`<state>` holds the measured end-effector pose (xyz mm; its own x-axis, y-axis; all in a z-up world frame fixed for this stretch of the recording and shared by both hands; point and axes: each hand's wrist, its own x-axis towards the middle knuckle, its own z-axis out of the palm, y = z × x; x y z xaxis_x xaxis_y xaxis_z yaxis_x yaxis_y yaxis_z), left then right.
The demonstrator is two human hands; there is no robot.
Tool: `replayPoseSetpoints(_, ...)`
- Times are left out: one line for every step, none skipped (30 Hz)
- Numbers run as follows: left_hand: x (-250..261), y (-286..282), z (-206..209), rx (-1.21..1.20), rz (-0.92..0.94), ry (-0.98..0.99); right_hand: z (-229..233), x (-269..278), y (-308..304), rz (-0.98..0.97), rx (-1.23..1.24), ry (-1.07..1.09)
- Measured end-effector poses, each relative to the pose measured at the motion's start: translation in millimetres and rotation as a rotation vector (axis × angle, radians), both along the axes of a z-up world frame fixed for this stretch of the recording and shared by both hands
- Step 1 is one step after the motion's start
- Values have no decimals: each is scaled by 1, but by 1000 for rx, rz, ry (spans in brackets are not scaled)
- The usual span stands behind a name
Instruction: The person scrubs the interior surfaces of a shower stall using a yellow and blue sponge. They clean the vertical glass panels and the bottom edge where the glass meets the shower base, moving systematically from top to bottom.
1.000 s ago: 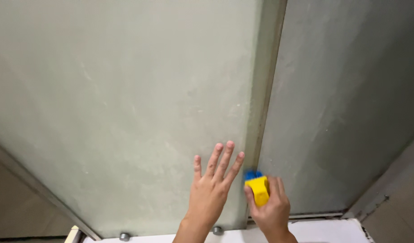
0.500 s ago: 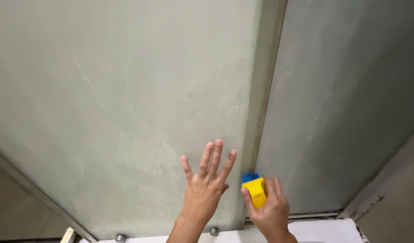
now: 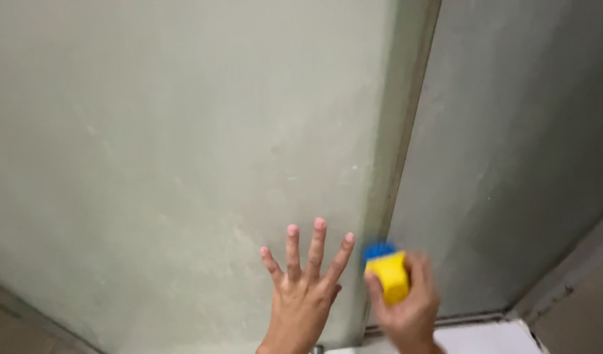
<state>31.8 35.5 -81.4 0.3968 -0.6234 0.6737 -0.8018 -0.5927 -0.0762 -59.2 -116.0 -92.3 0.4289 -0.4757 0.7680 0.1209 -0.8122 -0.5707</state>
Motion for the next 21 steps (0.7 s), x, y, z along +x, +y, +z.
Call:
replayPoseSetpoints(-1,0,-1,-5,3,0,1,0,-3,-12,15,9)
replayPoseSetpoints(-2,1,-2,-10,6,1,3,-1,-5,-23,29,19)
replayPoseSetpoints(-3,0,-2,-24,16,-3,5,-1,-7,-28,35,24)
replayPoseSetpoints(-3,-1,-1,-29,9,2,7,-2,-8,-43,-13,40)
replayPoseSetpoints(-2,0,-1,-33,5,4,8,-5,-4,-55,-61,53)
replayPoseSetpoints(-3,1,0,-38,0,7,8,-9,0,-67,-109,66)
replayPoseSetpoints(-5,5,1,-36,3,15,9,-13,8,-45,-99,146)
replayPoseSetpoints(-7,7,2,-34,5,23,8,-17,15,-23,-89,226)
replayPoseSetpoints(-8,9,3,-30,2,30,10,-21,19,-7,-76,305)
replayPoseSetpoints(-10,11,4,-11,16,15,10,-26,23,-17,-57,306)
replayPoseSetpoints(-9,8,7,-4,35,-7,16,-23,18,-25,-50,300)
replayPoseSetpoints(-6,5,10,4,54,-29,20,-20,13,-32,-43,293)
replayPoseSetpoints(-6,3,9,-4,51,-32,24,-15,5,-34,-30,208)
replayPoseSetpoints(-4,0,7,-13,48,-35,24,-11,-3,-36,-17,123)
replayPoseSetpoints(-7,2,3,-4,48,-29,22,-9,-7,-33,12,48)
replayPoseSetpoints(-10,3,0,22,77,-35,18,-9,-10,-27,-17,41)
replayPoseSetpoints(-9,3,-1,47,103,-55,14,-7,-13,-26,-48,20)
replayPoseSetpoints(-9,2,-1,72,128,-74,10,-7,-14,-25,-79,0)
replayPoseSetpoints(-8,2,1,80,130,-75,5,-8,-13,-17,-117,43)
replayPoseSetpoints(-9,2,2,88,133,-76,-1,-11,-10,-9,-157,85)
replayPoseSetpoints(-9,2,3,95,133,-76,-8,-17,-4,-4,-196,129)
